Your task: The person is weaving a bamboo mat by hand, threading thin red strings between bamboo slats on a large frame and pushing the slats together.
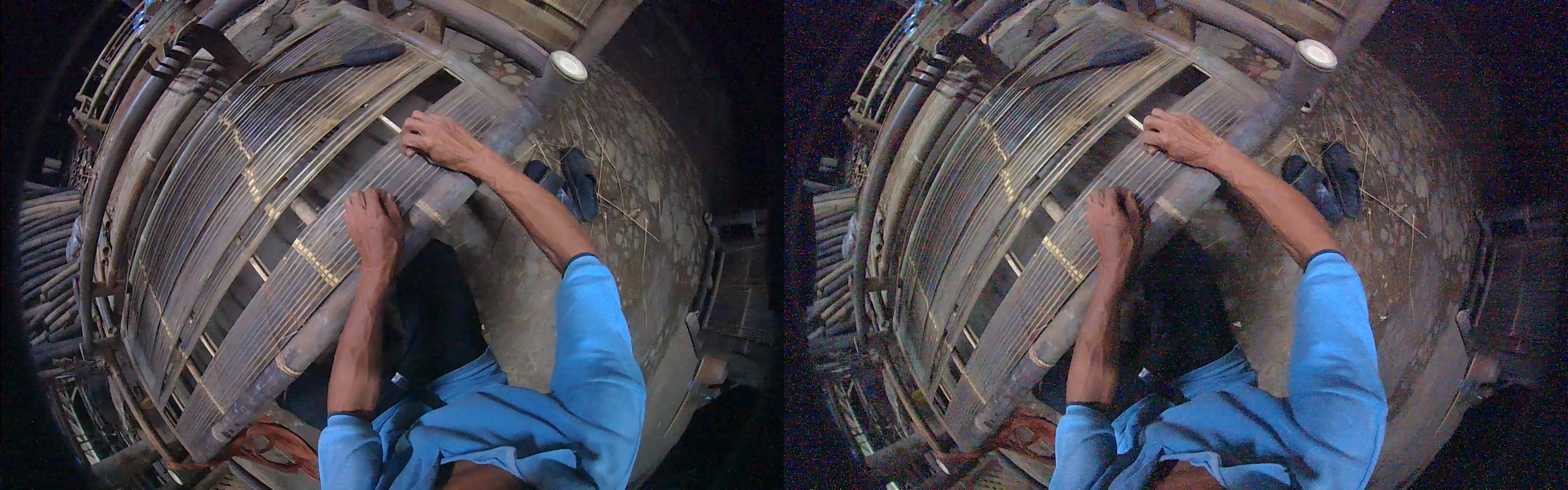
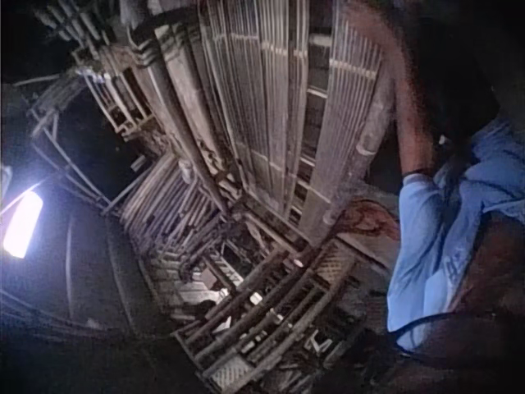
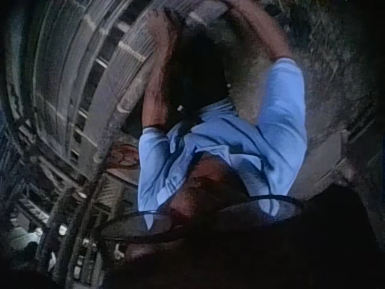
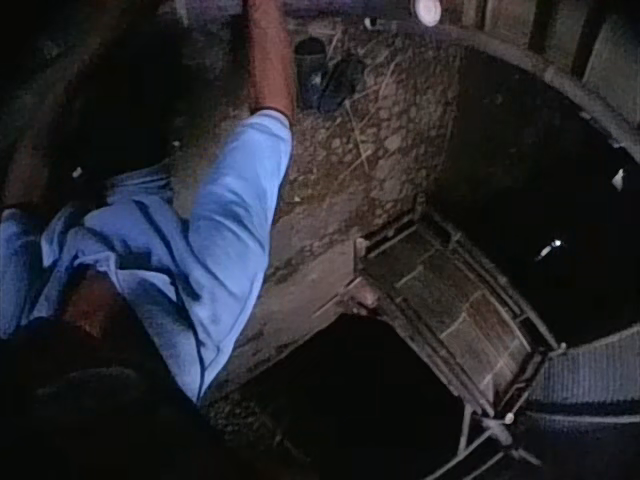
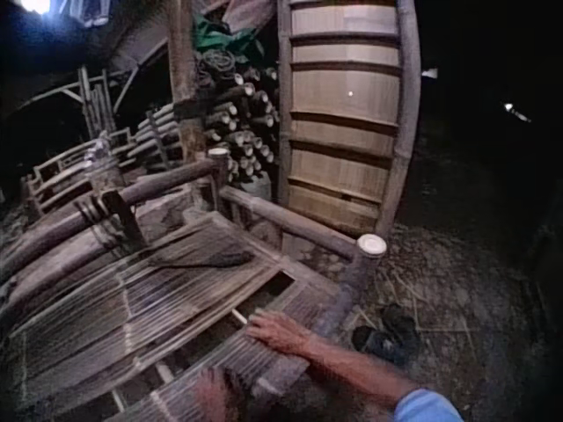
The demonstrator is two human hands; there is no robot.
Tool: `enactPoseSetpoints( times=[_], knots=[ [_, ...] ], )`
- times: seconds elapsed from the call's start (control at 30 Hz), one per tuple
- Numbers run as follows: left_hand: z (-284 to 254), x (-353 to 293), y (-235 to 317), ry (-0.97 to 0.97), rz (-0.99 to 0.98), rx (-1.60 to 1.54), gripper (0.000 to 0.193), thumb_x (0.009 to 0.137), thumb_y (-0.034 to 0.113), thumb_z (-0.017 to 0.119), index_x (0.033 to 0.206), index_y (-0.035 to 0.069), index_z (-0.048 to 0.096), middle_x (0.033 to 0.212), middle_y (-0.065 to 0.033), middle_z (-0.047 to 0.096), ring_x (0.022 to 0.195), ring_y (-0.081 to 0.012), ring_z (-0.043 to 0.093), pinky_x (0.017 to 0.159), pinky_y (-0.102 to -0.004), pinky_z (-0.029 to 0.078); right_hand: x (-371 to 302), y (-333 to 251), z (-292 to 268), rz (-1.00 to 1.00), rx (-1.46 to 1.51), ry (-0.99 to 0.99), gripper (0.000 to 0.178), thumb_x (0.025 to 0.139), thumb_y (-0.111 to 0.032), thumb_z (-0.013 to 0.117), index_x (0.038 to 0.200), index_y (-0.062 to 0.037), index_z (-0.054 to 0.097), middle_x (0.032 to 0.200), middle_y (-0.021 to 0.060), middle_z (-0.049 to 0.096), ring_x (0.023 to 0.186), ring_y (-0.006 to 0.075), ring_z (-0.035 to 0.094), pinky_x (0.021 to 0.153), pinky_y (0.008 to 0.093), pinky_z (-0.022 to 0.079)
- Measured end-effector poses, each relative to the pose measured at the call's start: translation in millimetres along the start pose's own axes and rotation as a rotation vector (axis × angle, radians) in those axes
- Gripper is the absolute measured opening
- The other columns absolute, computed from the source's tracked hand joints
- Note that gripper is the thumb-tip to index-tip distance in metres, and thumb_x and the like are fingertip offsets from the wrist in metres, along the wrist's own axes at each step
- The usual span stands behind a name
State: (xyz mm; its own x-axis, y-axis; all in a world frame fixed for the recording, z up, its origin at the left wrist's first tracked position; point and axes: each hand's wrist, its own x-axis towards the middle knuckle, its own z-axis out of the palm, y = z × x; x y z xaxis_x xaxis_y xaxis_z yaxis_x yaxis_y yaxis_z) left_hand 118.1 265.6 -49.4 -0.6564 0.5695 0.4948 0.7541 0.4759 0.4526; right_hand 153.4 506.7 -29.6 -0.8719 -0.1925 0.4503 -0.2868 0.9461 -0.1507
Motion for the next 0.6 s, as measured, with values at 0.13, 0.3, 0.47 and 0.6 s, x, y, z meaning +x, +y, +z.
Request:
enactPoseSetpoints(
  times=[0.13, 0.3, 0.47, 0.6],
  knots=[
    [-3.9, 0.5, 4.2, 0.037, -0.018, -0.049, 0.021, 0.083, 0.016, 0.076, 0.095, 0.002, 0.066, 0.092, -0.018, 0.061, 0.09, -0.0364, 0.058, 0.079, -0.0478, 0.046, 6.0, -1.6, 6.7, 0.004, 0.004, 0.024, 0.006, 0.087, -0.015, 0.06, 0.087, -0.0113, 0.055, 0.093, 0.0061, 0.053, 0.096, 0.0271, 0.056, 0.077, 0.0419, 0.051],
    [-2.1, 5.7, 12.9, -0.007, -0.102, -0.094, 0.015, 0.086, 0.015, 0.074, 0.095, 0.003, 0.072, 0.09, -0.0157, 0.063, 0.091, -0.0361, 0.06, 0.08, -0.0463, 0.048, 3.8, 0.2, 4.9, 0.144, 0.024, 0.01, 0.006, 0.087, -0.012, 0.06, 0.085, -0.0103, 0.054, 0.091, 0.0078, 0.052, 0.098, 0.0303, 0.053, 0.076, 0.0447, 0.049],
    [-3.1, 13.2, -6.9, -0.023, -0.118, -0.128, 0.008, 0.088, 0.011, 0.07, 0.091, 0.004, 0.07, 0.088, -0.0176, 0.06, 0.089, -0.04, 0.06, 0.077, -0.0477, 0.048, 6.1, -35.0, -7.2, 0.413, 0.16, 0.089, 0.015, 0.089, -0.021, 0.068, 0.092, -0.0077, 0.061, 0.095, 0.0116, 0.059, 0.096, 0.0342, 0.059, 0.08, 0.0462, 0.049],
    [-13.8, 16.0, -4.1, 0.085, -0.108, -0.086, 0.014, 0.089, 0.012, 0.07, 0.088, 0.003, 0.06, 0.084, -0.0187, 0.056, 0.082, -0.0411, 0.058, 0.073, -0.0492, 0.047, -14.1, -87.0, -10.4, 0.672, -0.01, 0.092, 0.03, 0.086, -0.033, 0.077, 0.095, -0.0063, 0.069, 0.092, 0.0154, 0.066, 0.091, 0.0364, 0.065, 0.079, 0.0457, 0.052]
  ],
)
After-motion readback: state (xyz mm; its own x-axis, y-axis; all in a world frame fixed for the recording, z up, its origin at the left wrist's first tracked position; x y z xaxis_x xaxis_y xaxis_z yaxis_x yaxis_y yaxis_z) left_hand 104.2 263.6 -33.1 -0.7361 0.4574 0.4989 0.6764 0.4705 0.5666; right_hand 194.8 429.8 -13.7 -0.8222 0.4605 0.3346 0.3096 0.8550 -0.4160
